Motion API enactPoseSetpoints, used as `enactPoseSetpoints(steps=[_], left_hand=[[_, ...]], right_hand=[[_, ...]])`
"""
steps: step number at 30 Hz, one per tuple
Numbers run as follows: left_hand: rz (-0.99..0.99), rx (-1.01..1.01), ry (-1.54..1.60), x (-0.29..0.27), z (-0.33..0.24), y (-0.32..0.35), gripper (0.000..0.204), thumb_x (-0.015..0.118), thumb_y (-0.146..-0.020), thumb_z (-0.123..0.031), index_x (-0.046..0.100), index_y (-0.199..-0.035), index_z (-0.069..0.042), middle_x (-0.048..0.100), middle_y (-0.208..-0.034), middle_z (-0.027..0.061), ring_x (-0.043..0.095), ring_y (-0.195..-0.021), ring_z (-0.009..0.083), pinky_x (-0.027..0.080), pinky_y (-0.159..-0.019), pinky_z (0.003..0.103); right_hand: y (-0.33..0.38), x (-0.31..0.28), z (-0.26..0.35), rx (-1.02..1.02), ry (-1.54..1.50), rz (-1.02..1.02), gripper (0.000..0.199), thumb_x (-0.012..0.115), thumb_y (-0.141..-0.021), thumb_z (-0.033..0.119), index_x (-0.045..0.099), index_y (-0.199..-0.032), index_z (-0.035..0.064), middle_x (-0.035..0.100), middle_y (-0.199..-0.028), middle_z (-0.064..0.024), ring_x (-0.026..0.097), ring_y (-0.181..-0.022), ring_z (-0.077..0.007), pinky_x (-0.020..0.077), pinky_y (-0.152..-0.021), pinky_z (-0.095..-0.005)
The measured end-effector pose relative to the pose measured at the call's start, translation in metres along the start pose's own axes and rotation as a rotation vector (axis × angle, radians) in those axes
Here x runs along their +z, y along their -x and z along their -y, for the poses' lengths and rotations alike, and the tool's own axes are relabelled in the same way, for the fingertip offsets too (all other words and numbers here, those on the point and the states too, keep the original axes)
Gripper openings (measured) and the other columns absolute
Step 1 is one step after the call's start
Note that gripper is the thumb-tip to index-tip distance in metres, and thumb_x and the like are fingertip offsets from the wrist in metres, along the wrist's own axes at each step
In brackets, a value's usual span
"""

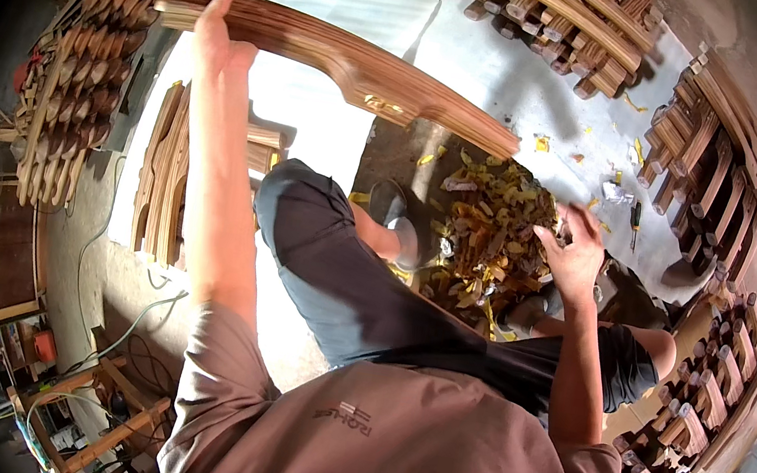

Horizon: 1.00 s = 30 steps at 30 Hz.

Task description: The person is using a scraper to remove excess glue and yellow tape from wooden furniture components. They work on one piece at a time, scraping different sides and ends before placing the finished component onto a stack.

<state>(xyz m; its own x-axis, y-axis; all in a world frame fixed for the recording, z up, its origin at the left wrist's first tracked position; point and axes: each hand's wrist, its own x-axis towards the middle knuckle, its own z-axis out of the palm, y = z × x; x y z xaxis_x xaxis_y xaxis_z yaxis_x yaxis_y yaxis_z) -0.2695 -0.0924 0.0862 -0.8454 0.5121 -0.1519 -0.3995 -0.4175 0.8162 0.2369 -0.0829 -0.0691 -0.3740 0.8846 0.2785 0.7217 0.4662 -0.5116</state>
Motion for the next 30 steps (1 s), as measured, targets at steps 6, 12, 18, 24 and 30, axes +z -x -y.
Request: enactPoseSetpoints(steps=[6,12,18,24,30], left_hand=[[-0.042,-0.31,0.066,-0.007,0.051,-0.007,0.037,0.072,-0.092,-0.022,0.056,-0.122,-0.006,0.064,-0.116,0.011,0.06,-0.111,0.0275,0.047,-0.101,0.053],[0.14,-0.228,-0.105,0.022,0.055,0.028,0.06,0.071,-0.089,-0.045,0.049,-0.125,-0.002,0.06,-0.111,0.0149,0.06,-0.104,0.031,0.048,-0.097,0.057],[0.355,-0.399,0.054,0.062,0.117,0.134,0.043,0.077,-0.08,-0.035,0.056,-0.106,-0.008,0.061,-0.097,0.011,0.06,-0.089,0.0238,0.052,-0.08,0.044],[0.471,-0.431,-0.067,0.048,0.158,0.146,0.038,0.074,-0.077,-0.02,0.056,-0.105,-0.002,0.06,-0.091,0.0079,0.061,-0.083,0.0191,0.054,-0.075,0.04],[0.422,-0.633,-0.044,0.047,0.174,0.164,0.042,0.075,-0.078,-0.013,0.053,-0.11,0.004,0.061,-0.093,0.0132,0.068,-0.079,0.026,0.06,-0.069,0.039]], right_hand=[[-0.036,-0.043,0.06,-0.338,0.112,-0.038,0.066,0.09,-0.059,0.027,0.066,-0.117,0.0092,0.066,-0.113,-0.0092,0.061,-0.095,-0.0282,0.0535,-0.081,-0.0394],[-0.016,-0.032,0.04,-0.412,0.028,-0.076,0.049,0.084,-0.06,0.015,0.069,-0.106,0.0089,0.07,-0.09,-0.0082,0.061,-0.074,-0.025,0.0546,-0.064,-0.036],[-0.018,-0.059,0.09,-0.338,-0.489,0.172,0.041,0.085,-0.074,0.012,0.07,-0.109,-0.0024,0.072,-0.083,-0.0095,0.068,-0.073,-0.016,0.0544,-0.067,-0.0284],[-0.059,-0.07,0.122,-0.106,-0.495,0.032,0.033,0.078,-0.078,0.002,0.071,-0.11,0.0041,0.066,-0.074,-0.0038,0.059,-0.063,-0.0095,0.0482,-0.061,-0.0245],[-0.087,-0.04,0.136,-0.277,-0.162,0.06,0.039,0.076,-0.072,-0.002,0.072,-0.108,0.0095,0.063,-0.082,-0.0073,0.065,-0.068,-0.0229,0.0526,-0.06,-0.0342]])
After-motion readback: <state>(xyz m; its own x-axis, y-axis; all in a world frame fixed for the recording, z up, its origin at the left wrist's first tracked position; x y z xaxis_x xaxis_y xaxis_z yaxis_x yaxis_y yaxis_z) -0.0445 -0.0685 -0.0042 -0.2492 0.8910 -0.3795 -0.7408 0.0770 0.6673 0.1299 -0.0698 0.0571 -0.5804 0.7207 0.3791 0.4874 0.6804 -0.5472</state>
